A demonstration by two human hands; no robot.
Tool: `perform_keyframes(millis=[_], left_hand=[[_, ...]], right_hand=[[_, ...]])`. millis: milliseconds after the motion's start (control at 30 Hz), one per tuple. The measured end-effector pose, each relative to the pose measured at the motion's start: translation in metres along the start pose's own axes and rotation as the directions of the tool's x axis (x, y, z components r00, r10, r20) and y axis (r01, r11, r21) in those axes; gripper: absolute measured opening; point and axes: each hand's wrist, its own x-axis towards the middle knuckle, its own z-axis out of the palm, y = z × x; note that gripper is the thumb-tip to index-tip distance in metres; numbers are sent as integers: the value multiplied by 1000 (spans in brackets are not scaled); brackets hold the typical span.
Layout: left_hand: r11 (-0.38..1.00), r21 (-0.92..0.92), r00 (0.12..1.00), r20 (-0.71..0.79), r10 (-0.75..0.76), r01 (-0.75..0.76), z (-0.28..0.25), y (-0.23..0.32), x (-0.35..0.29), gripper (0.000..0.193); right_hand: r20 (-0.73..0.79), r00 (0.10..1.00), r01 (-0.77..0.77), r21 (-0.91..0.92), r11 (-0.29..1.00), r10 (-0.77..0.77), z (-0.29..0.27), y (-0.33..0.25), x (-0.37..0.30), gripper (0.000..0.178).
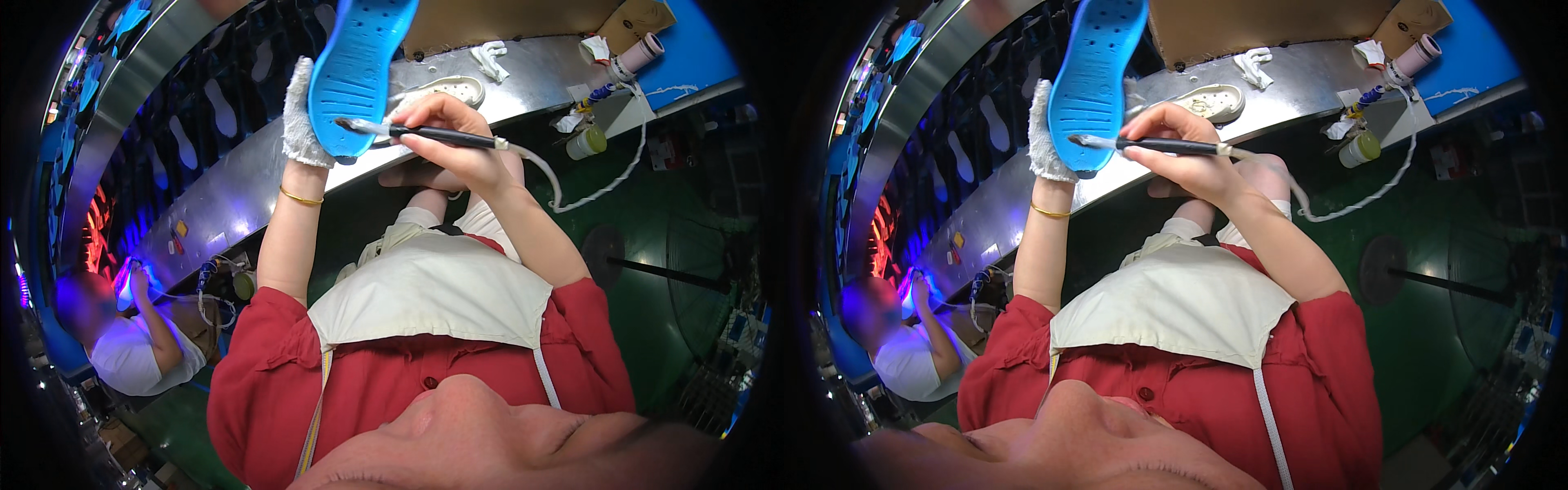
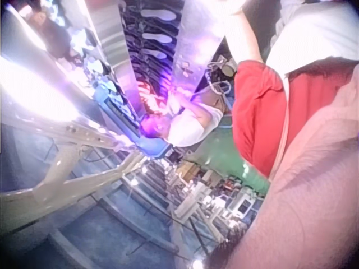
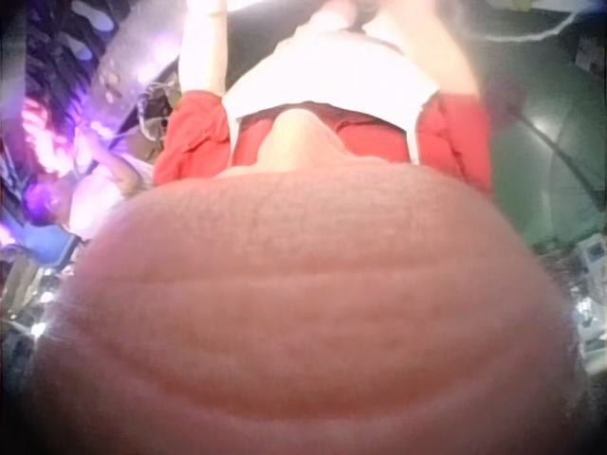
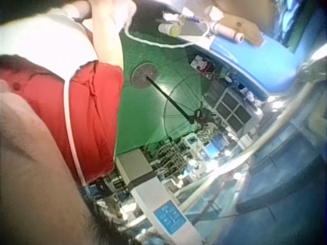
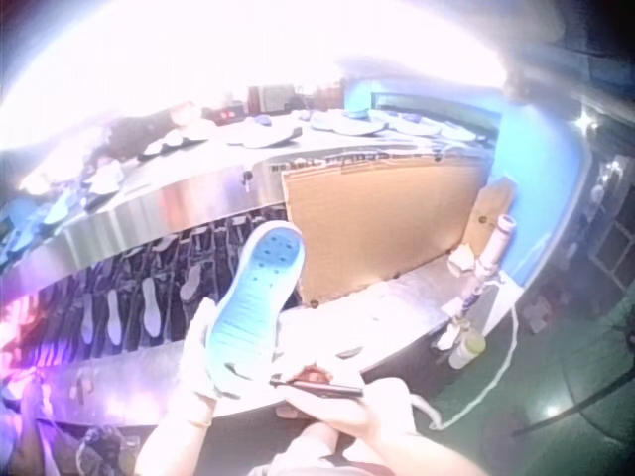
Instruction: The person picks up blue shoe insoles from an assembly line one by one and applies a liquid substance to the heel area using a small brush before placing each insole back onto the line.
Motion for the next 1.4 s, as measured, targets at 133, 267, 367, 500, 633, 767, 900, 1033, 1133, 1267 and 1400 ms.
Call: perform_keyframes(millis=[133, 267, 367, 500, 633, 767, 900, 1033, 1133, 1267, 1400], left_hand=[[994, 15, 995, 0, -104, 104, 12, 1, 1, 55], [985, 48, 986, 28, -167, 166, 11, 9, 7, 52], [939, 234, 968, -91, -236, 251, 12, 10, 9, 46], [886, 353, 949, -204, -241, 301, 9, 8, 12, 49], [827, 434, 930, -247, -273, 358, 20, 10, 5, 53], [809, 458, 928, -230, -292, 368, 23, 10, 1, 47], [844, 371, 921, -177, -346, 388, 35, 6, -3, 47], [806, 463, 930, -179, -323, 369, 35, 11, -3, 51], [889, 198, 905, 24, -426, 413, 29, 2, -12, 57], [948, 87, 940, 132, -315, 306, 28, -20, -22, 74], [961, 6, 953, 127, -275, 276, 36, -28, -34, 78]], right_hand=[[174, 975, 191, -324, 927, -140, 0, 7, 14, 13], [236, 972, 75, -318, 945, 3, -2, 4, 13, 10], [242, 949, -152, -204, 967, 200, -7, -1, 18, 9], [315, 923, -155, -227, 962, 223, -22, -26, 35, 10], [308, 935, -55, -366, 929, 177, -21, -16, 36, 10], [344, 876, -151, -469, 870, 337, -36, -27, 39, 9], [314, 921, -108, -368, 924, 233, -38, -30, 38, 11], [298, 904, -123, -505, 854, 306, -56, -39, 40, 12], [237, 937, -175, -314, 933, 256, -53, -41, 36, 13], [120, 963, -196, -294, 936, 239, -28, -40, 33, 18], [-60, 998, -13, -194, 981, 2, -82, -32, 55, 19]])
